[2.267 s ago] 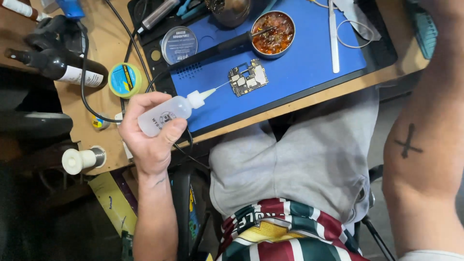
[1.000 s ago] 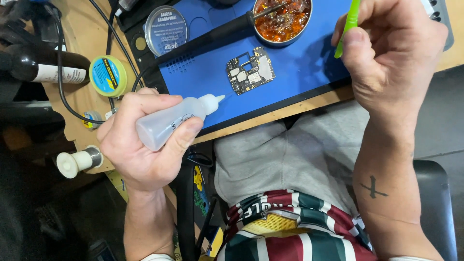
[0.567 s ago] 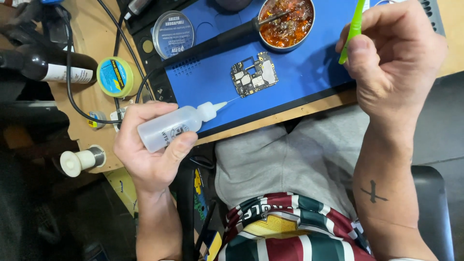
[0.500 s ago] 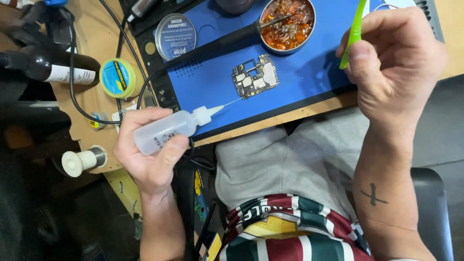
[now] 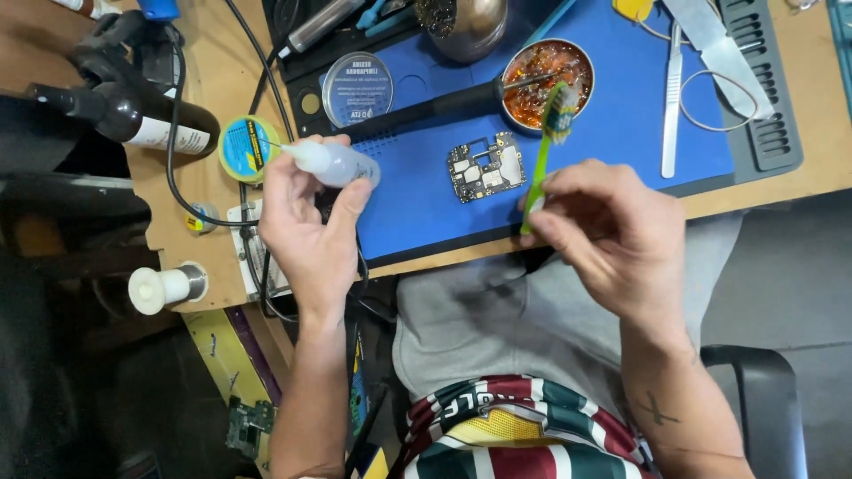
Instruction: Soldering and cleaning components on a small circuit board using a soldering iron, flux, and a brush.
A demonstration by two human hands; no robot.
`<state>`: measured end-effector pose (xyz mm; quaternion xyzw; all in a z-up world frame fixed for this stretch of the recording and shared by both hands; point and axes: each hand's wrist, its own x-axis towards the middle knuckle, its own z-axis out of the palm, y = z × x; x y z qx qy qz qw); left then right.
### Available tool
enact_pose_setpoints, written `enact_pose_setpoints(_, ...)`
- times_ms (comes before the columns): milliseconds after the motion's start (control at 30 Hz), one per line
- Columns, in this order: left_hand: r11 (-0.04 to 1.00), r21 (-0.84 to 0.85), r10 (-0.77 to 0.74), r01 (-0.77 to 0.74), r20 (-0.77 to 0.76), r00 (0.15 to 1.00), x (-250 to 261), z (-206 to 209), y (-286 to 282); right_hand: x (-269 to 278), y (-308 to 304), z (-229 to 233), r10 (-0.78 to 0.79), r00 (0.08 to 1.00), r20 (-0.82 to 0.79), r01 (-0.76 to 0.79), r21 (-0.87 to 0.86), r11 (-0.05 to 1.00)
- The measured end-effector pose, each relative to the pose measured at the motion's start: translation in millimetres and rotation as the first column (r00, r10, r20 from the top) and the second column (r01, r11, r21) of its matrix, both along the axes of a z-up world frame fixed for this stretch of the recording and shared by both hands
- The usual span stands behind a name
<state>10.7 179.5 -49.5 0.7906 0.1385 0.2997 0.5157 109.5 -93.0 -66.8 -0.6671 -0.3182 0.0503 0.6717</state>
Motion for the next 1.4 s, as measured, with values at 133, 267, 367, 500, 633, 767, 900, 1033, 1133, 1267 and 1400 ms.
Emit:
enact_pose_setpoints(133,0.992,0.078,0.107,-0.103,-0.045,0.993,7,-5,-7,-4,9,19,0.072,0.980,0.185,-0.064,-0.047,0.997)
enact_pose_setpoints(267,0.981,0.151,0.136,-0.119,-0.111,0.985,-11,4,-22,-13,13,14,0.113,0.975,0.189,-0.112,-0.015,0.994)
enact_pose_setpoints(367,0.887,0.353,0.277,-0.297,0.107,0.955,-37,7,-54,-17,20,20,0.235,0.949,0.208,-0.231,-0.045,0.972)
enact_pose_setpoints(500,0.972,0.199,-0.112,0.121,-0.056,0.992,-59,6,-86,-24,32,25,0.403,0.906,0.131,-0.405,-0.009,0.914)
enact_pose_setpoints(633,0.993,0.084,-0.092,0.084,0.091,0.992,-59,-5,-71,-14,30,12,0.315,0.906,0.281,-0.267,-0.196,0.943)
enact_pose_setpoints(767,0.778,0.626,-0.004,0.057,-0.086,0.996,-43,17,-40,15,13,14,0.107,0.923,0.369,0.034,-0.355,0.934)
enact_pose_setpoints(900,0.548,0.826,0.026,0.131,-0.173,0.985,-20,26,-35,27,15,5,0.169,0.899,0.405,0.108,-0.577,0.809)
enact_pose_setpoints(1033,0.558,0.800,0.014,0.222,-0.276,0.961,-19,-12,-29,28,20,-5,0.130,0.874,0.469,0.190,-0.575,0.795)
enact_pose_setpoints(1133,0.530,0.809,-0.012,0.254,-0.293,0.956,-23,-19,-38,30,23,-1,0.107,0.890,0.442,0.174,-0.549,0.817)
enact_pose_setpoints(1267,0.567,0.796,0.038,0.212,-0.282,0.959,-21,-30,-26,31,24,-1,0.121,0.887,0.446,0.168,-0.554,0.815)
enact_pose_setpoints(1400,0.550,0.801,0.018,0.237,-0.294,0.956,-25,-25,-36,30,25,1,0.130,0.884,0.449,0.181,-0.585,0.791)
